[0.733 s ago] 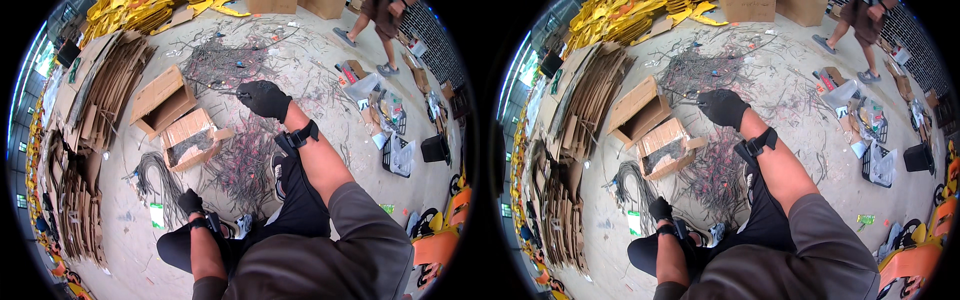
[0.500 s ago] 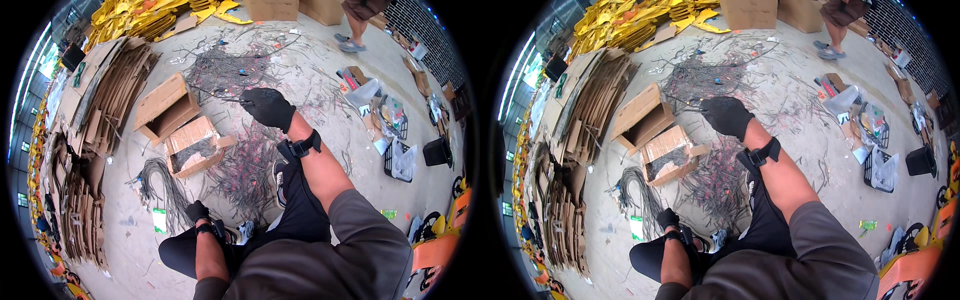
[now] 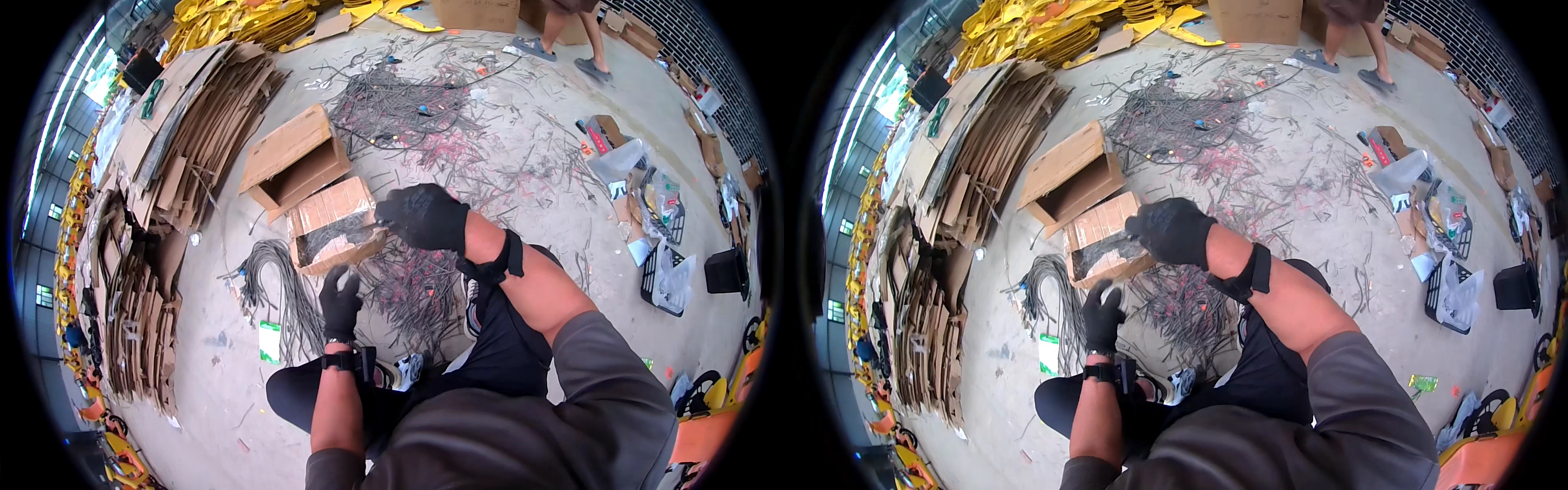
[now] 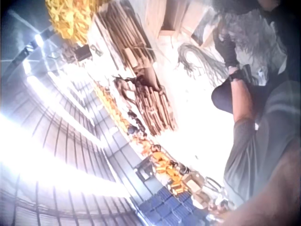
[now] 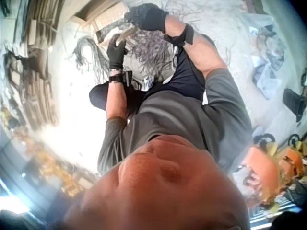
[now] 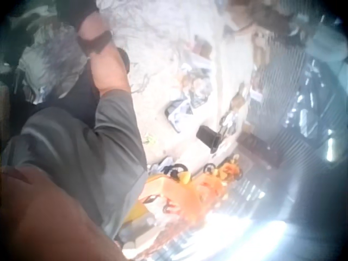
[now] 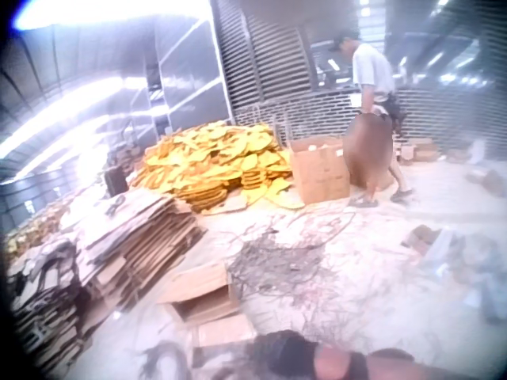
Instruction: The person uses a wire stripper to remove insulation from a red wire and then manipulates components of a wire harness while sitting on the floor.
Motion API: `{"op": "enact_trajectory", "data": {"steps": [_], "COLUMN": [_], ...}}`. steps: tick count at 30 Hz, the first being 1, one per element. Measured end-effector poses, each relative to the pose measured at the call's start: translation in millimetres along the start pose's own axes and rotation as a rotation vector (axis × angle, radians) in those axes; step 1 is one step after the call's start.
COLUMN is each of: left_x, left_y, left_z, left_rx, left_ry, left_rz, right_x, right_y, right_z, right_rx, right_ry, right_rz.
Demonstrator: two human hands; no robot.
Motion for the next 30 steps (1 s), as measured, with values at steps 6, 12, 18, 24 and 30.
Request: {"op": "enact_trajectory", "data": {"steps": [6, 12, 18, 24, 30], "left_x": [-43, -22, 3, 10, -20], "left_y": [75, 62, 63, 42, 65], "left_z": [-23, -22, -30, -35, -39], "left_rx": [-0.020, 0.036, 0.052, 0.151, 0.104], "left_ry": [-0.259, -0.223, -0.219, -0.279, -0.439], "left_rz": [-0.217, -0.141, -0.080, -0.106, -0.100], "right_x": [-10, -17, -8, -16, -22], "right_y": [-45, -32, -13, -22, -53], "right_z": [13, 10, 10, 16, 15], "right_rx": [0.167, 0.135, 0.087, 0.072, 0.242], "right_ry": [0.139, 0.060, 0.121, 0.045, 0.037], "right_rz": [0.089, 0.117, 0.210, 0.289, 0.174]}}
Point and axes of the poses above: each hand's wrist, its own z-axis towards the middle knuckle, its own x-axis out of the back of the hand, y = z × x, the point moved 9 cm from there along z, towards the middle knuckle, and after that the axes turned 8 degrees about x, right-handed, at the moved point
